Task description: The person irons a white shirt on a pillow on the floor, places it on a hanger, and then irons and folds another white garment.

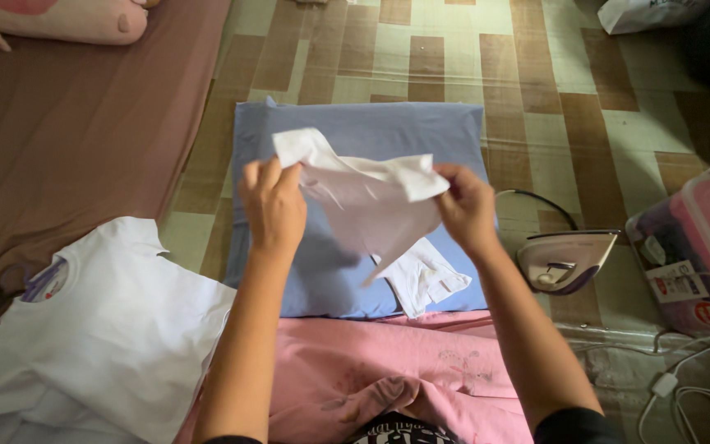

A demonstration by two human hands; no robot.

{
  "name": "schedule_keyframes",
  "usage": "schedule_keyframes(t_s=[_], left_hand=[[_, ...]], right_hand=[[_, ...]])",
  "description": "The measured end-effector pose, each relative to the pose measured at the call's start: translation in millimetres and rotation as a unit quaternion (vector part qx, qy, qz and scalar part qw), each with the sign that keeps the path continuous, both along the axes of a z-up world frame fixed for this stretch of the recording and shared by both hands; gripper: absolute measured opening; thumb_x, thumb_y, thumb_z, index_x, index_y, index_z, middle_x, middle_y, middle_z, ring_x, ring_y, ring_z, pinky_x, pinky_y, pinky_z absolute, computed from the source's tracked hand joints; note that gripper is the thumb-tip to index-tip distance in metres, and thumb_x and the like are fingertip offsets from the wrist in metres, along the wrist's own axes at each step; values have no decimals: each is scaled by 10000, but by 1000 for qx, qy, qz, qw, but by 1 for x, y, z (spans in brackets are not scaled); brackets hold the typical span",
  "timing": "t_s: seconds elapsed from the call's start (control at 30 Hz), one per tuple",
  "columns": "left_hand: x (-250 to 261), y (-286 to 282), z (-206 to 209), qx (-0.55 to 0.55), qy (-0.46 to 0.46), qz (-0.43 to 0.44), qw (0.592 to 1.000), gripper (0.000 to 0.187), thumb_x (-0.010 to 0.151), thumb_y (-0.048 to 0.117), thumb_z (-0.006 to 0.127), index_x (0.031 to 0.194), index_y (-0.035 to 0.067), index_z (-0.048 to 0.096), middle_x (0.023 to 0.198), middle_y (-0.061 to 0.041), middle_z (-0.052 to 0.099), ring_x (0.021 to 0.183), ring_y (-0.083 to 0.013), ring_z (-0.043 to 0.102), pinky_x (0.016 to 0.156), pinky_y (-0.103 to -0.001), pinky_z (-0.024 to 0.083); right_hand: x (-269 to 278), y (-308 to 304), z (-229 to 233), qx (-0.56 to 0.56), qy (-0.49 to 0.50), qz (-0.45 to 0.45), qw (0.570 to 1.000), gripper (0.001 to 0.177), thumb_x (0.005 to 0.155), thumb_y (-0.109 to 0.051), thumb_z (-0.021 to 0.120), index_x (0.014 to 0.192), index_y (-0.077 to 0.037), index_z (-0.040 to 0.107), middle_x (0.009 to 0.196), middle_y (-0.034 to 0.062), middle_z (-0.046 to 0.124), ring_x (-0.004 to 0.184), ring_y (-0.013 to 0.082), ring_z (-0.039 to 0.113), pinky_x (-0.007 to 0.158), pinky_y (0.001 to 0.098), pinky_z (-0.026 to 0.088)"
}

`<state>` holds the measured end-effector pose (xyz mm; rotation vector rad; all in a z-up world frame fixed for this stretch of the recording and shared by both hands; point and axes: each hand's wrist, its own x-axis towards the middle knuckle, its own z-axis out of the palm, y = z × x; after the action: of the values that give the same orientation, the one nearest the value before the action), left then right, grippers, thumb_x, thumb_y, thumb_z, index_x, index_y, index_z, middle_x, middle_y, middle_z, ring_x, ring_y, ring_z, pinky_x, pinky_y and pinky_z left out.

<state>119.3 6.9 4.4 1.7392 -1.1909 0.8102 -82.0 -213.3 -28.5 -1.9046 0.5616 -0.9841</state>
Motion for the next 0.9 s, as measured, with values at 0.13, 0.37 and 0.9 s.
schedule_keyframes(t_s=[0.13,0.37,0.9], left_hand=[[11,-16,-43,-65,337,-58,938,554,754,97,674,1294,60,559,1206,-46,504,821,-196,651,738,-342,552],[21,-4,-91,-18,436,-122,892,591,746,78,667,1325,57,552,1209,-53,536,890,-195,649,800,-342,541],[-55,-38,-5,-156,674,-446,569,695,724,26,649,1409,49,533,1216,-71,623,1075,-191,643,965,-342,512]], right_hand=[[-4,2,-41,155,-71,364,916,260,979,-41,689,1235,7,692,1120,73,732,1036,134,683,941,311,567],[-6,4,-157,-132,473,-89,867,1004,718,-479,848,1508,-21,430,1312,223,610,1180,462,573,851,670,460],[-44,73,-101,20,88,129,988,740,869,-302,809,1472,-58,455,1364,121,546,1241,245,522,991,415,463]])
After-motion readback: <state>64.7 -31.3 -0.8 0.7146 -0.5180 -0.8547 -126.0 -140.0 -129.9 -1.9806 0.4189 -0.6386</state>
